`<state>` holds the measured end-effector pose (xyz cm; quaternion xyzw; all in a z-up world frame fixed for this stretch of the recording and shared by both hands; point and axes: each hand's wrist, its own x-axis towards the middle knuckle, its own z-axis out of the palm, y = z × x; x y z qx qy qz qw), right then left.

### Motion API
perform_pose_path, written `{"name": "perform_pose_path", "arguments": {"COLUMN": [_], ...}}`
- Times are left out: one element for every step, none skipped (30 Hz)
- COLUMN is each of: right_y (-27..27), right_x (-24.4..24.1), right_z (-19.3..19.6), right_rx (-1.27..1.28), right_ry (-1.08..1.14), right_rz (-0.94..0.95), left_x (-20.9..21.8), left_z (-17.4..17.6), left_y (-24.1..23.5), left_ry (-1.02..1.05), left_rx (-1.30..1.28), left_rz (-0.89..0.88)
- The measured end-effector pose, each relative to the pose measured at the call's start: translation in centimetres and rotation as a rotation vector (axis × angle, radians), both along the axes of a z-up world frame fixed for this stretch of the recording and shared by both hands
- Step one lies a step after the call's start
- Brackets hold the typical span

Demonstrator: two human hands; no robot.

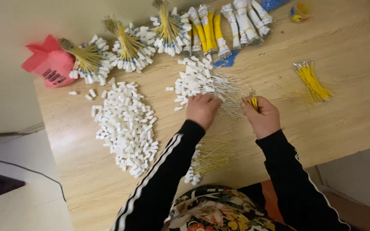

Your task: Assembling small wire components by attaching white plastic connectors to yellow wires

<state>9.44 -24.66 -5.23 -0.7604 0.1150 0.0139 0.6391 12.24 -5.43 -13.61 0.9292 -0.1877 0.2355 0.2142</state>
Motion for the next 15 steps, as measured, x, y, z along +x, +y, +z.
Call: {"name": "perform_pose_path", "arguments": {"right_y": [-0.2,-0.3,-0.5,-1.1,-1.6,-2.0,-2.1,-2.2,-2.2,-2.2,-2.2,-2.3,-2.2,-2.2,-2.2], "right_x": [-0.2,-0.4,-0.5,-0.5,-0.4,-0.6,-0.6,-0.7,-0.8,-0.8,-0.8,-0.6,-0.6,-0.5,-0.4], "right_z": [0.1,0.2,0.3,-0.2,-0.7,-1.2,-1.2,-1.1,-1.1,-1.2,-1.3,-1.4,-1.6,-1.8,-1.9], "right_rx": [-0.004,-0.014,-0.024,-0.026,-0.015,-0.001,0.000,0.000,0.000,0.002,0.006,0.009,0.009,0.026,0.044], "right_ry": [-0.002,0.003,0.008,0.010,0.033,0.059,0.064,0.065,0.066,0.069,0.075,0.075,0.071,0.076,0.081], "right_rz": [-0.005,-0.020,-0.035,-0.042,-0.038,-0.034,-0.041,-0.034,-0.026,-0.028,-0.014,0.003,0.005,0.026,0.046], "left_x": [0.7,1.5,2.2,2.7,3.1,3.3,3.4,3.4,3.4,3.7,3.9,4.3,4.2,4.1,4.1], "left_z": [-0.8,-1.6,-2.5,-3.0,-3.5,-4.1,-3.4,-2.6,-1.9,-2.5,-3.1,-3.6,-3.3,-3.0,-2.6], "left_y": [-0.4,-0.9,-1.4,-1.6,-1.8,-1.8,-1.9,-1.8,-1.8,-1.8,-1.7,-1.7,-1.6,-1.6,-1.6], "left_ry": [-0.002,0.071,0.143,0.144,0.131,0.122,0.126,0.160,0.193,0.196,0.218,0.236,0.233,0.217,0.201], "left_rx": [-0.004,0.057,0.118,0.116,0.151,0.189,0.191,0.210,0.230,0.232,0.251,0.270,0.270,0.253,0.236], "left_rz": [-0.005,-0.033,-0.060,-0.067,-0.089,-0.111,-0.118,-0.130,-0.141,-0.142,-0.150,-0.155,-0.153,-0.166,-0.180]}}
